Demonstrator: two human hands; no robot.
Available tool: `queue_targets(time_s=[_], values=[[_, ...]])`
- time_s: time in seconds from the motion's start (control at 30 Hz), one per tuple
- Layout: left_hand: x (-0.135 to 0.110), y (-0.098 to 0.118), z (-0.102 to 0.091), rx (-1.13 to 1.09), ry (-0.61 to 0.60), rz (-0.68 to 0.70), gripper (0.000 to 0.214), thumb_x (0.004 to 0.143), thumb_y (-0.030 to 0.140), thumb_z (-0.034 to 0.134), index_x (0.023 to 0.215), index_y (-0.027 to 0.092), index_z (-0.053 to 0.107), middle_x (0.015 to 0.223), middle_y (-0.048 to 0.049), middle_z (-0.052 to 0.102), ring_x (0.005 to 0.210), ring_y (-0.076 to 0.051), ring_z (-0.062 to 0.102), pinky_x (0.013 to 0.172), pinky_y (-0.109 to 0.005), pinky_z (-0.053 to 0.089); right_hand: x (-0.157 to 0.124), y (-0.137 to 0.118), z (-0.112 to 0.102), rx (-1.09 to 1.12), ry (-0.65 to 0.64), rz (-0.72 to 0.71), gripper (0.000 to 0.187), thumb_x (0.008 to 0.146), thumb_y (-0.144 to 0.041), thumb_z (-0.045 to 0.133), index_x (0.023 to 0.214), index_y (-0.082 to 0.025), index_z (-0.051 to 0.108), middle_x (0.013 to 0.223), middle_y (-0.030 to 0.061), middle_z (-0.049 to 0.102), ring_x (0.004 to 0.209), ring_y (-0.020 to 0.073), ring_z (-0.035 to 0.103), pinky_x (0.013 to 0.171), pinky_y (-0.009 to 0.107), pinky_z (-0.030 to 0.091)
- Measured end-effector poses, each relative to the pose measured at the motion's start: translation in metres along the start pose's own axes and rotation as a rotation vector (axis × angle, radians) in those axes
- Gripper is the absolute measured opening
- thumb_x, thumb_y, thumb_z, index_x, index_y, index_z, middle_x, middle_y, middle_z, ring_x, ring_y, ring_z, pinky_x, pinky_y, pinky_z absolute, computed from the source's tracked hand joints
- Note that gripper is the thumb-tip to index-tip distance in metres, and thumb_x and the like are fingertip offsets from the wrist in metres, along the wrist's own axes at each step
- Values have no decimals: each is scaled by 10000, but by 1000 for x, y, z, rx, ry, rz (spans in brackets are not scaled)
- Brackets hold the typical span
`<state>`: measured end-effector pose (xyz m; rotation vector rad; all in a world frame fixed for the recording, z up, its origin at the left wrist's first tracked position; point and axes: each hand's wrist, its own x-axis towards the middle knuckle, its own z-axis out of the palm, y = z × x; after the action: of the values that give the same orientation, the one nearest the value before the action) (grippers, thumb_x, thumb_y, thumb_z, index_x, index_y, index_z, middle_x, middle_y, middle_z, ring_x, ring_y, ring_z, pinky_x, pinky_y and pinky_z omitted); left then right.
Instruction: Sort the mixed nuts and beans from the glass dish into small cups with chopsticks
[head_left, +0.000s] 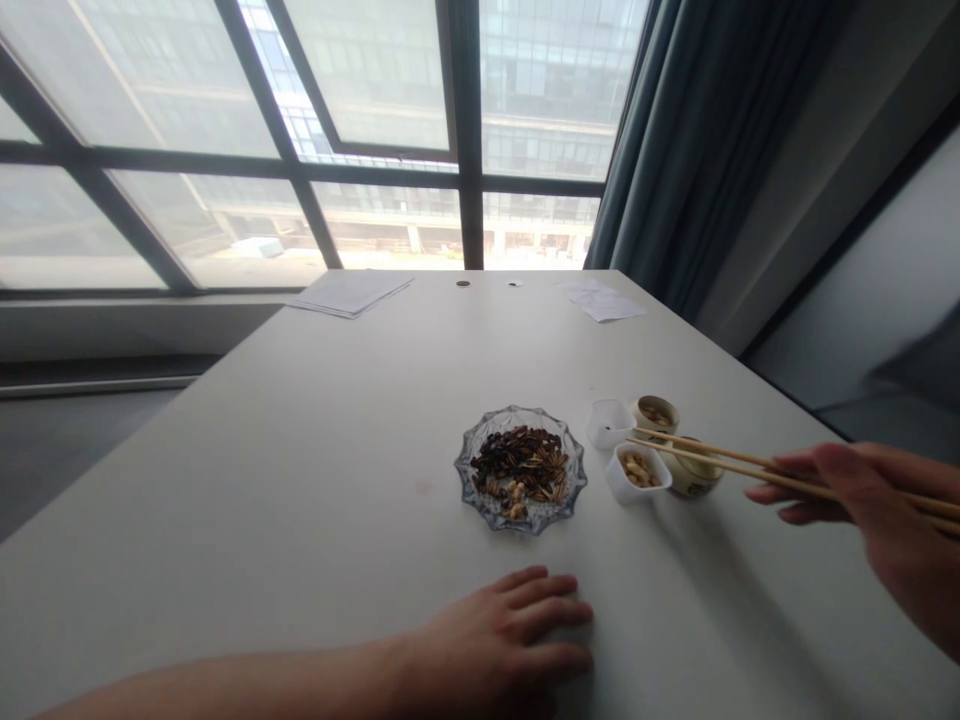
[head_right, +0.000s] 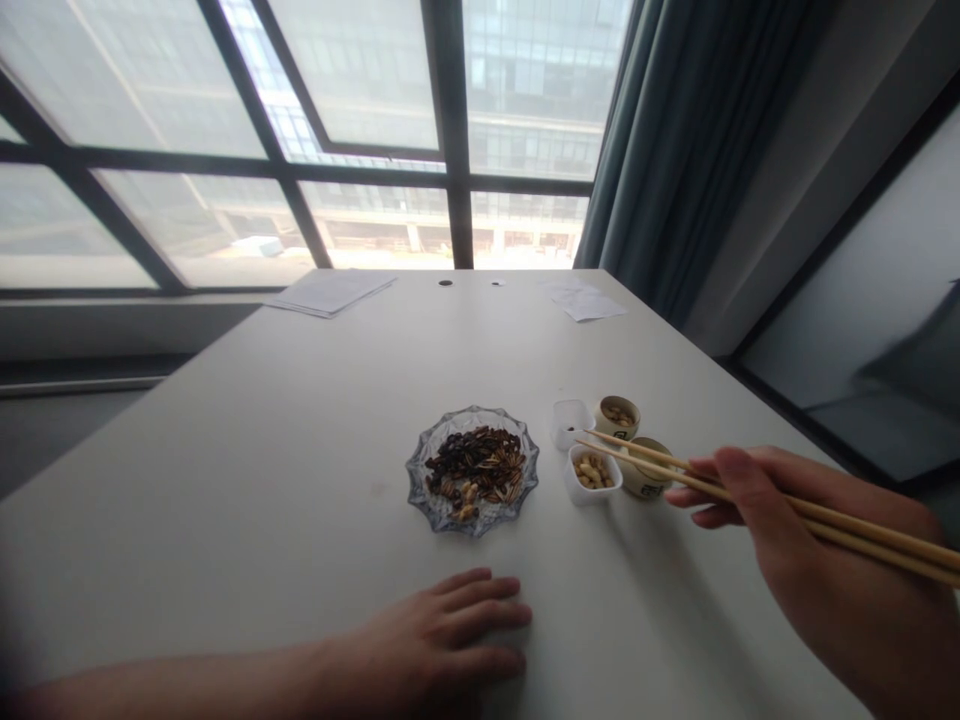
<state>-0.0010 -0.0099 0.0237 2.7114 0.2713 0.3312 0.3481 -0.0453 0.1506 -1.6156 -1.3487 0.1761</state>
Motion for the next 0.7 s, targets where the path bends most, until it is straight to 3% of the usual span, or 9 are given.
queue_targets(time_s=[0.1,0.27,0.43,0.53,0.7], values=[[0,1,0,12,-12,-9,322,1084,322,653,1393,239,614,1605,-71,594,1552,-296,489,1328,-464,354,-9,-16,17,26,-28,6,335,956,-573,741,934,-263,868,732,46,829,599,249,811,568,285,692],[0,-1,4,14,7,1,302,1099,341,637,1381,234,624,1597,-72,604,1546,-297,497,1331,-465,349,-12,-35,60,263,-454,-99,361,1020,-506,698,826,-236,841,683,43,804,560,175,761,555,234,639],[-2,-4,7,15,20,11,298,1120,366,614,1390,241,627,1599,-75,605,1546,-301,497,1331,-469,345,-5,-38,90,299,-685,-98,386,1044,-461,677,783,-204,800,705,41,796,631,150,744,596,216,600],[-2,-4,6,10,13,16,309,1117,376,621,1391,235,627,1602,-83,601,1548,-308,493,1327,-477,353,-6,-33,100,312,-726,-108,405,1055,-470,658,804,-197,819,770,54,811,676,156,754,617,230,600],[-1,-4,3,10,-7,12,332,1082,351,660,1390,232,624,1608,-83,593,1546,-313,494,1324,-483,361,-9,-27,99,336,-669,-109,412,1068,-477,640,837,-211,852,775,60,827,667,176,793,614,248,639]])
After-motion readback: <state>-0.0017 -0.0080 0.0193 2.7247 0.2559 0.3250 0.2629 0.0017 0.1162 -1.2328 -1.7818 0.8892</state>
